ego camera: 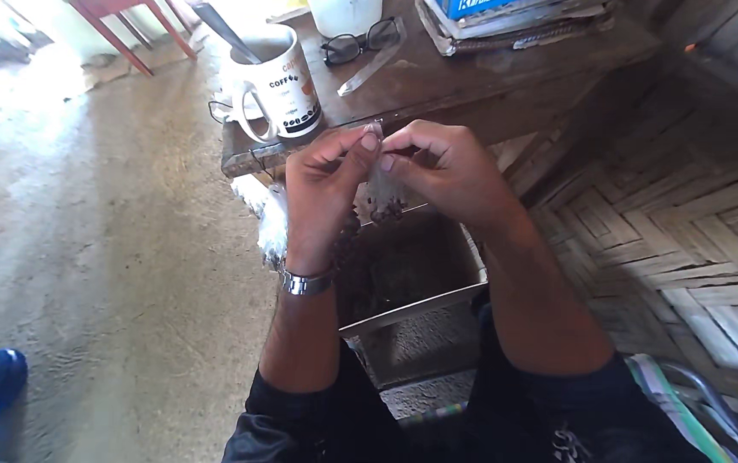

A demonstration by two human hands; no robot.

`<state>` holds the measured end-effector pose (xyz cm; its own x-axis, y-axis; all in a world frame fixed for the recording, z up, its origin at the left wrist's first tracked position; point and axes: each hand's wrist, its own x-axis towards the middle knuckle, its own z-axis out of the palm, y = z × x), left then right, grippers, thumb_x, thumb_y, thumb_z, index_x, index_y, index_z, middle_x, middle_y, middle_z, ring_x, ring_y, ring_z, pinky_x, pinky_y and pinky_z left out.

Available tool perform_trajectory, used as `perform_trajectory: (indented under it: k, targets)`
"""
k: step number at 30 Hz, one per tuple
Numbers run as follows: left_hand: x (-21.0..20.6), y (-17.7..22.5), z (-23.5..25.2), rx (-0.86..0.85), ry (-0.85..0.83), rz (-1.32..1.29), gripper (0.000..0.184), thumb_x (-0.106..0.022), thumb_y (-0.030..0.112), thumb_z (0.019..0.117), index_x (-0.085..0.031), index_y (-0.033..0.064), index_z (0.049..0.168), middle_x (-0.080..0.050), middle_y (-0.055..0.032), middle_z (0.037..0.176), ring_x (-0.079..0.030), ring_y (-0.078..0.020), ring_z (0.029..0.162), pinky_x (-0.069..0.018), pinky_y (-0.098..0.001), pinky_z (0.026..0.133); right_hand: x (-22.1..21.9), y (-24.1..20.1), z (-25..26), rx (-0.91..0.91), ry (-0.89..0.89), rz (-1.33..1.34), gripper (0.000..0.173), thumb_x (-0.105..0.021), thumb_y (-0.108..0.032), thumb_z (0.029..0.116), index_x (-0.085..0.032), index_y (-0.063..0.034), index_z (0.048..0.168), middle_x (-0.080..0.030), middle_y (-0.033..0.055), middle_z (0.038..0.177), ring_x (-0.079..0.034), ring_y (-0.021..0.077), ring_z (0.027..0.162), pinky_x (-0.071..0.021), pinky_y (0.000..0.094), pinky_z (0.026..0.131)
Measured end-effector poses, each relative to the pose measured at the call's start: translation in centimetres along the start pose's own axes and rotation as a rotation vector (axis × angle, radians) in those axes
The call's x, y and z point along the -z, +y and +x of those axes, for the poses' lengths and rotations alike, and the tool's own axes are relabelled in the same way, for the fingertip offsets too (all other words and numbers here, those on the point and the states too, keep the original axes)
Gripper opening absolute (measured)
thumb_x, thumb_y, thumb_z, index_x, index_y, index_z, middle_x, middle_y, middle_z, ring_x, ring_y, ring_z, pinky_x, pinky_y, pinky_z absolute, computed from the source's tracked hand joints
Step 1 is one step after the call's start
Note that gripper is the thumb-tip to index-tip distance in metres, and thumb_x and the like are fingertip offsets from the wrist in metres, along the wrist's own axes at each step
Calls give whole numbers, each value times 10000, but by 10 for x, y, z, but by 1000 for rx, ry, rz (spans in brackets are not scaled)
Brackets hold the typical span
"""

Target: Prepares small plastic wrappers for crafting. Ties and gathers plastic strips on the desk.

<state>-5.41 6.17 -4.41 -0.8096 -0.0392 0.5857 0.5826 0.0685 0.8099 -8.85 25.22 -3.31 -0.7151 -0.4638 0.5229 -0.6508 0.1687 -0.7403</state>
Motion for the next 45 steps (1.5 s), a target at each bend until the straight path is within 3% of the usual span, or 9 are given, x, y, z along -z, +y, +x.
perform_trajectory:
  k: [6,11,19,25,28,32,38,41,45]
  targets:
    - [-1,0,0,12,15,61,139,-730,126,963,-759,10,1034,-740,-81,987,-706,-168,830,-620,-328,743,0,-4,2,34,129,22,152,-655,-145,990,-696,-44,1096,-697,45,1056,-676,101,914,-590,251,772]
    - [-2,0,0,28,19,40,120,-764,117,934,-737,16,992,-726,-78,975,-696,-170,815,-617,-330,715,3,-5,1,61,116,13,138,-649,-140,986,-704,-55,1080,-691,38,1057,-674,106,941,-592,265,793]
    - [-3,2,-2,84,6,31,171,-640,140,1027,-751,12,1054,-732,-61,915,-693,-146,783,-611,-314,725,3,-6,1,164,160,54,125,-661,-109,977,-711,-22,1052,-683,64,1047,-665,129,930,-587,271,767]
    - [-3,3,-2,78,-3,61,205,-614,161,1044,-756,13,1044,-735,-68,941,-691,-154,797,-606,-326,741,0,-7,0,127,151,-36,150,-666,-170,990,-755,-61,1044,-695,42,1041,-665,103,941,-584,243,775]
    - [-2,3,-2,98,-26,12,286,-543,201,1081,-743,5,1025,-727,-87,954,-692,-180,830,-605,-364,774,-3,-7,0,114,180,-71,163,-671,-192,992,-764,-69,1046,-696,37,1032,-664,97,948,-582,239,796]
    - [-1,5,-1,124,-57,-46,337,-457,176,1102,-725,-29,1111,-728,-121,1036,-702,-210,904,-605,-382,810,-3,-7,1,117,221,-97,150,-688,-189,984,-764,-69,1030,-679,36,1008,-656,91,923,-579,229,791]
    - [0,7,-3,44,-112,97,204,-604,54,1012,-739,-3,1154,-732,-102,1102,-708,-189,930,-616,-351,810,-5,-4,2,125,239,-170,126,-674,-177,978,-756,-81,983,-673,26,986,-650,99,947,-577,256,813]
    - [0,11,-4,66,-116,120,199,-650,82,1001,-740,9,1164,-735,-91,1109,-719,-187,954,-630,-358,835,-5,-4,2,132,231,-190,130,-633,-146,983,-736,-70,963,-664,36,990,-644,110,957,-572,261,815]
    - [-1,14,-3,79,-98,95,187,-711,113,973,-730,18,1133,-743,-60,1031,-716,-156,875,-627,-331,789,-1,-3,3,150,184,-124,146,-603,-121,997,-724,-40,993,-664,56,999,-644,112,934,-567,255,798]
